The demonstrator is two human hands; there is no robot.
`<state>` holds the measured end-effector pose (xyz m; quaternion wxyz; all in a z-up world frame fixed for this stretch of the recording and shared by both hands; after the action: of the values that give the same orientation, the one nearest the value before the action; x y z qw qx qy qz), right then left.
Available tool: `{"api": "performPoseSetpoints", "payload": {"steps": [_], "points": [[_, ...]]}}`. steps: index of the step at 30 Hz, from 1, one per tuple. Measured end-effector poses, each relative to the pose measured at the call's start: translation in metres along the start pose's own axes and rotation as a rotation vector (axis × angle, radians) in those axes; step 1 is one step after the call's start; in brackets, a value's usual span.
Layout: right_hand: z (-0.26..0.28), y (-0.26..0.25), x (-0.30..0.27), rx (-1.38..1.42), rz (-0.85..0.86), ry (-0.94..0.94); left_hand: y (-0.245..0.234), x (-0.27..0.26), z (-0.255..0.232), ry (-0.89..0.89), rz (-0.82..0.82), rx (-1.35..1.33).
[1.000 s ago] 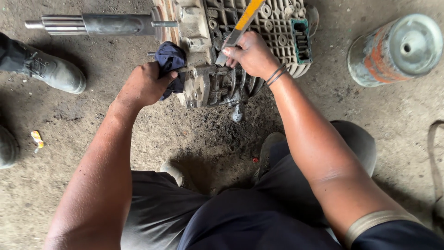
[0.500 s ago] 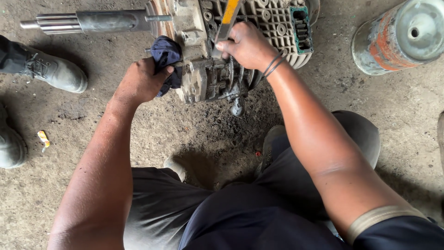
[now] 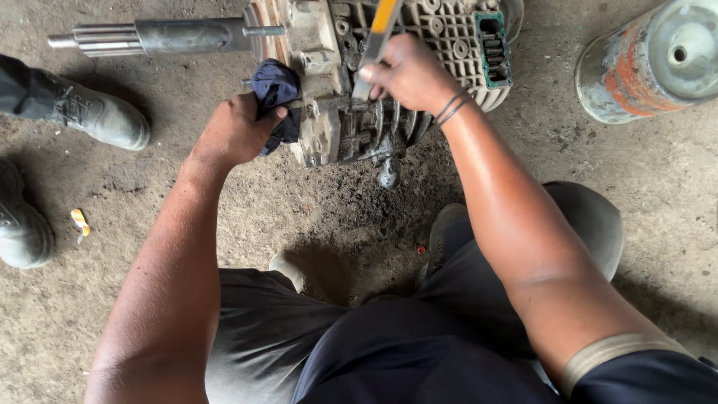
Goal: The person uses a file to scrape and clean the surface of an engine block. They hold the engine steady with a cloth in one hand while filing with the other, occasionally wiping the surface.
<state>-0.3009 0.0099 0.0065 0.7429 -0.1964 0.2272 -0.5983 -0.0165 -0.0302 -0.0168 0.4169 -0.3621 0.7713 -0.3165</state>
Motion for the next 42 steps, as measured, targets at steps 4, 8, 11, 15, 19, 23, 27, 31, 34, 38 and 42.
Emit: {"api": "performPoseSetpoints", "payload": {"steps": [4,8,11,15,19,23,27,31,34,38,42], "points": [[-0.018,0.005,0.002,0.183,-0.113,0.093,0.000,0.003,0.003,-0.031,0.015,0.029],[-0.025,0.017,-0.001,0.524,-0.097,0.161,0.000,0.004,0.004,0.006,0.002,-0.003],[-0.026,0.011,-0.005,0.703,0.019,0.181,0.001,0.002,0.005,0.032,-0.020,-0.027],[-0.028,0.014,0.006,0.488,-0.194,-0.028,0.001,0.003,0.003,0.000,-0.023,0.019],[-0.018,0.029,0.014,0.346,-0.295,-0.198,0.000,0.001,0.001,0.030,-0.036,0.018],[0.014,0.033,0.003,-0.092,-0.357,-0.339,0.002,0.004,-0.001,0.009,0.019,0.041],[0.039,0.029,0.003,-0.286,-0.351,-0.202,0.000,0.001,-0.005,0.030,0.016,0.058],[0.049,0.020,0.038,-0.607,-0.130,-0.039,-0.006,-0.005,-0.009,0.042,-0.023,0.102],[0.054,0.021,0.054,-0.741,-0.086,-0.114,-0.007,-0.007,-0.008,0.043,-0.026,0.077],[0.053,0.024,0.062,-0.799,-0.071,-0.128,-0.005,-0.004,-0.003,0.091,-0.064,0.066],[0.050,0.024,0.060,-0.701,-0.075,-0.058,-0.002,0.000,-0.001,0.121,-0.093,0.081]]}}
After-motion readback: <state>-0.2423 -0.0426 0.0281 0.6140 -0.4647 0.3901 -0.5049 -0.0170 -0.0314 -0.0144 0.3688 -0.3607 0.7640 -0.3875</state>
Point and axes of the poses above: each hand's wrist, its own x-axis towards the middle knuckle, its own y-axis out of the palm, z = x × y, the point moved 4 cm from there along x, towards the middle knuckle, and after that the axes turned 2 degrees about -y, right-handed, at the moved point
